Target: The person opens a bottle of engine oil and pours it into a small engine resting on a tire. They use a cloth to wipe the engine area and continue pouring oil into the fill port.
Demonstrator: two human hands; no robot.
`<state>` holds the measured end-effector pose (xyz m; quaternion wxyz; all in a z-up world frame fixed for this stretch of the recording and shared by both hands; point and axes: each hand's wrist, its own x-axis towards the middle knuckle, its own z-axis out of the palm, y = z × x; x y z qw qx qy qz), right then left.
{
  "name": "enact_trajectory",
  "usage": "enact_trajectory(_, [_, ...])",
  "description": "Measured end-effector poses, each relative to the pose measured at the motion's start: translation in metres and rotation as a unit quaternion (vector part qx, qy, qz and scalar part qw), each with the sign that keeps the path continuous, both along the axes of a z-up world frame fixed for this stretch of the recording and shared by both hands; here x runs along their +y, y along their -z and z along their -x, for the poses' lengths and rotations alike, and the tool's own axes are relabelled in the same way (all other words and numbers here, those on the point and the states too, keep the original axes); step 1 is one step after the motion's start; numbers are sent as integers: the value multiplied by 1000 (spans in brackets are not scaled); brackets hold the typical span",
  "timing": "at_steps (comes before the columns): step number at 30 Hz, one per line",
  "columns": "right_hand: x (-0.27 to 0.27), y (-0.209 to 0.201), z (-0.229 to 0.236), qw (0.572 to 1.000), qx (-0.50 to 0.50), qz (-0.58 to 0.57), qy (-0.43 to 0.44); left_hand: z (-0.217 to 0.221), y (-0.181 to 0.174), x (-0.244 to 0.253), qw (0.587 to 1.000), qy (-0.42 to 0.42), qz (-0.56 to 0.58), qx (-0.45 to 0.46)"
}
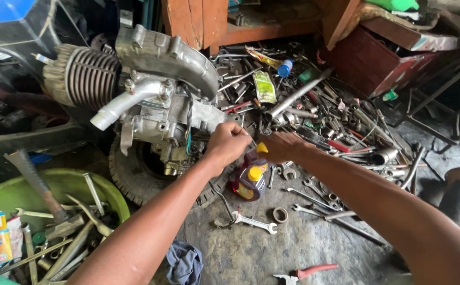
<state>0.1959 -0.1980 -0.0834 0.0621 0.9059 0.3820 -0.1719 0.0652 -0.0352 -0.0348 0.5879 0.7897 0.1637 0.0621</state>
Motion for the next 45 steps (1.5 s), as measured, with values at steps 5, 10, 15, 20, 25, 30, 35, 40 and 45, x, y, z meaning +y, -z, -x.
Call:
enact_trajectory(5, [1, -74, 4, 998, -54, -43, 14, -9, 10, 5, 997, 1, -69, -21])
enact_trajectory(10, [-4, -143, 4, 984, -33, -166, -47, -23, -2, 3, 947, 18, -247, -205])
enact_trajectory(15, [7, -185, 20, 965, 0, -239, -106, -13, -44, -8, 979, 39, -194, -36])
enact_trajectory(20, [24, -202, 46, 959, 10, -266, -95, 15, -71, -5, 978, 24, -206, -11])
enact_trajectory(25, [45, -217, 79, 944, -218, -226, -106, 43, -99, 5, 971, -22, -239, -13])
enact_trajectory(30, [60, -223, 82, 922, -265, -206, -194, 55, -117, 19, 973, 63, -223, -7])
enact_trajectory(35, [59, -218, 79, 888, -208, -278, -302, 61, -114, 45, 965, 193, -174, -12])
enact_trajectory(40, [59, -228, 97, 861, -160, -335, -348, 65, -114, 69, 953, 301, -20, 15])
enact_trajectory(45, [62, -254, 106, 862, -122, -364, -330, 66, -126, 78, 911, 376, 165, -22])
